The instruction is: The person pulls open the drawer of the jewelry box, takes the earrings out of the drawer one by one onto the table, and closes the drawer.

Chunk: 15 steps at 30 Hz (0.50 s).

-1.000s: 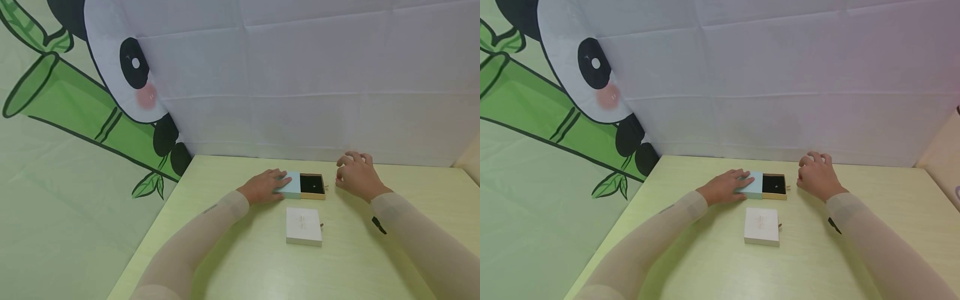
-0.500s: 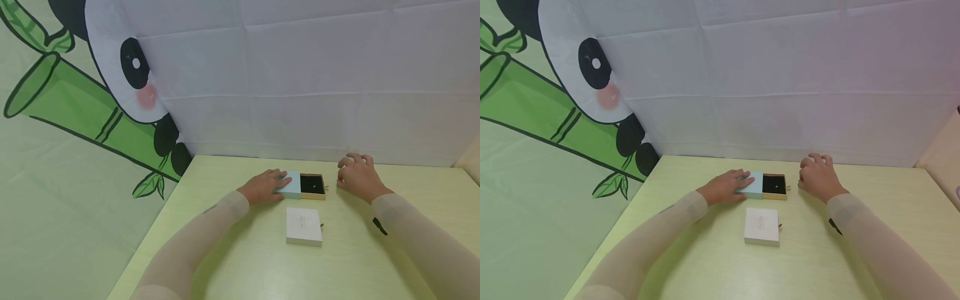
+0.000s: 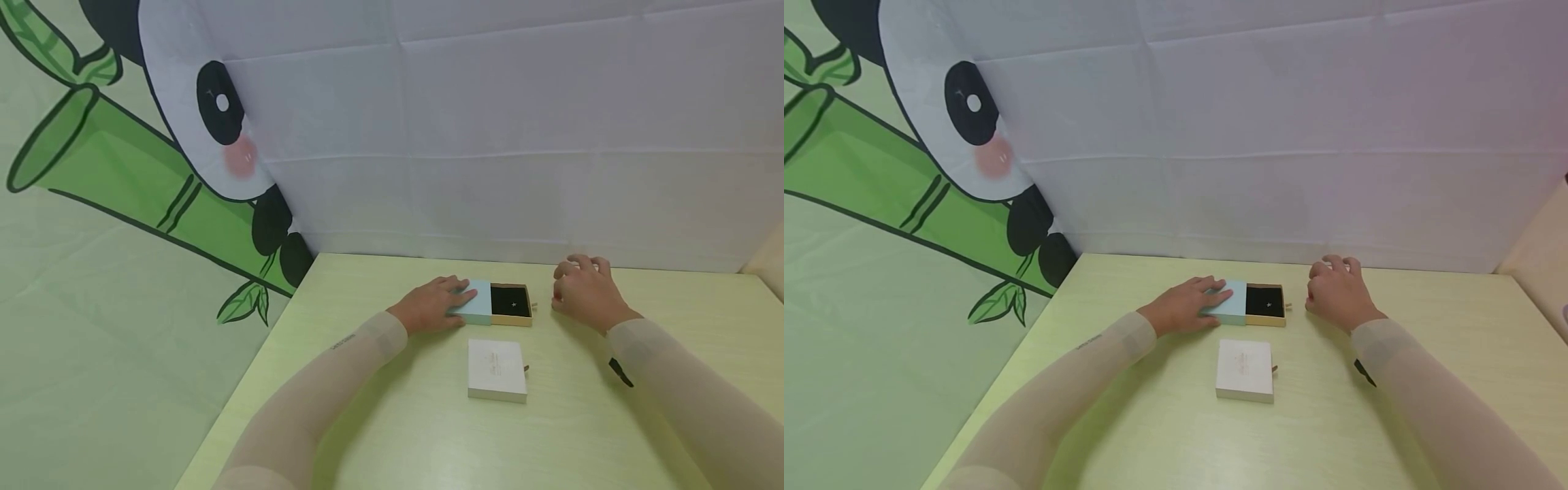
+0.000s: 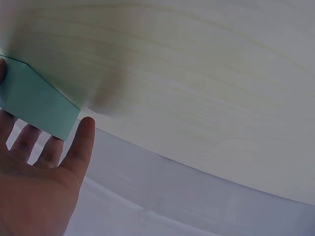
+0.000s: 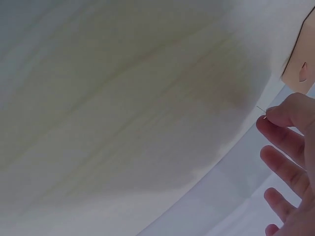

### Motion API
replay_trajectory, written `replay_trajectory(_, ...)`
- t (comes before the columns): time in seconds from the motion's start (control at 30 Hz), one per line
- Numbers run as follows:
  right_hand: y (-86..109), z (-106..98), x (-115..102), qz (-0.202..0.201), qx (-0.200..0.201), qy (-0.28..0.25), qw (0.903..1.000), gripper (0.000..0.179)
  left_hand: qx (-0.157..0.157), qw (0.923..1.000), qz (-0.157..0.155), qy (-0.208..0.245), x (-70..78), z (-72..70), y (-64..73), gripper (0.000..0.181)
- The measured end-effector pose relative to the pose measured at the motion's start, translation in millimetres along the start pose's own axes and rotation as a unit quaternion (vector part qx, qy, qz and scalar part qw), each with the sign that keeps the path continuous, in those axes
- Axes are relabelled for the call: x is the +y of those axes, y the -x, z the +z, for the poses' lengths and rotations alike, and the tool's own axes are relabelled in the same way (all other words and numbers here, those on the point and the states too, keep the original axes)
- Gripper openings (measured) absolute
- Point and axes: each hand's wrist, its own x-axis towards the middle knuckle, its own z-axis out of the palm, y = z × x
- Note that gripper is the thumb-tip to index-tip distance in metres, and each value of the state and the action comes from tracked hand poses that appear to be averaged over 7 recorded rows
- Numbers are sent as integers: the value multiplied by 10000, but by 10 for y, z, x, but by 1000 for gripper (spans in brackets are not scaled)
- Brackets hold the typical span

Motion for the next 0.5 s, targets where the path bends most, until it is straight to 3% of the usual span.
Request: replay_trajectory(0.5, 194, 135, 4, 32, 44, 116, 9999, 19, -8, 9999, 104, -131, 66, 63, 31, 75)
